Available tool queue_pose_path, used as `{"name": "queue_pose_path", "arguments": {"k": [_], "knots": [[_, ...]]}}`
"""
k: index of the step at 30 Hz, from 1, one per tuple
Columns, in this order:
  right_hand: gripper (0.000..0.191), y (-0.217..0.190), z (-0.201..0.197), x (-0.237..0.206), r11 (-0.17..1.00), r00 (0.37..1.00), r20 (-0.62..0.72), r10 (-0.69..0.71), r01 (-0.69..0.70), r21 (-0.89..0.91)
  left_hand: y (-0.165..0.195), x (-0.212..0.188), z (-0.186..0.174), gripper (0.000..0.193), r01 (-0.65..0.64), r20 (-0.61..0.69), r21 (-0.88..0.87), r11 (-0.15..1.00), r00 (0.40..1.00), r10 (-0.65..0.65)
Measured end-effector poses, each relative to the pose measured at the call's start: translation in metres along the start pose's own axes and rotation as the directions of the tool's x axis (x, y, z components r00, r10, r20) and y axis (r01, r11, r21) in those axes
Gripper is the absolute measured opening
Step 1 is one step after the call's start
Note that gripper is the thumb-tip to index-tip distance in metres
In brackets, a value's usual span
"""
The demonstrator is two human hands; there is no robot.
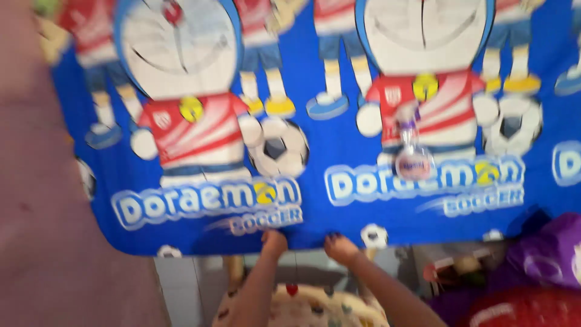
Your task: The person handles a handbag and a small device, then spreads and smooths the Doraemon bed sheet on the mattress. They wipe the bed surface with a brown cloth, spray liquid onto the sheet, place items on a storage rack, and arrange pillows on the bed.
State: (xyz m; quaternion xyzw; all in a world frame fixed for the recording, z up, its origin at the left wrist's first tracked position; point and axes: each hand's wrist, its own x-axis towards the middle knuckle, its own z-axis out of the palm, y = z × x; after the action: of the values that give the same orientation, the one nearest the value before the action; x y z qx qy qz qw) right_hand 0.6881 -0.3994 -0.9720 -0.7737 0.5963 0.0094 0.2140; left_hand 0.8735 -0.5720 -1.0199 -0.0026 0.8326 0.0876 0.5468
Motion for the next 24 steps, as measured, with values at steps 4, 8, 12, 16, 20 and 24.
{"name": "queue_pose_path", "arguments": {"k": [4,8,12,16,20,24], "knots": [[0.015,-0.010,0.023,-0.010,0.987,0.997,0.081,-0.008,-0.006,0.163,0.016,0.002,0.029,0.031,-0.254,-0.067,-0.055,0.966,0.966,0.250],[0.015,-0.011,0.032,-0.007,0.968,0.961,0.272,-0.055,-0.016,0.250,0.025,-0.017,0.042,0.036,-0.163,-0.497,0.194,0.967,0.834,0.240],[0.013,-0.010,0.033,-0.004,0.977,0.965,0.261,0.005,-0.060,0.206,0.036,-0.040,0.046,0.057,0.052,-0.627,-0.068,0.996,0.774,-0.083],[0.014,-0.007,0.032,-0.005,0.978,0.972,0.234,0.020,-0.068,0.197,0.040,0.014,0.034,0.014,0.010,-0.460,0.137,0.991,0.886,0.054],[0.010,-0.008,0.035,-0.005,0.975,0.968,0.249,0.038,-0.091,0.204,0.054,0.033,0.047,0.016,-0.120,-0.359,0.199,0.973,0.915,0.186],[0.010,-0.017,0.034,-0.003,0.981,0.940,0.340,0.006,-0.071,0.179,0.061,0.028,0.059,0.015,-0.176,-0.347,-0.049,0.983,0.926,0.148]]}}
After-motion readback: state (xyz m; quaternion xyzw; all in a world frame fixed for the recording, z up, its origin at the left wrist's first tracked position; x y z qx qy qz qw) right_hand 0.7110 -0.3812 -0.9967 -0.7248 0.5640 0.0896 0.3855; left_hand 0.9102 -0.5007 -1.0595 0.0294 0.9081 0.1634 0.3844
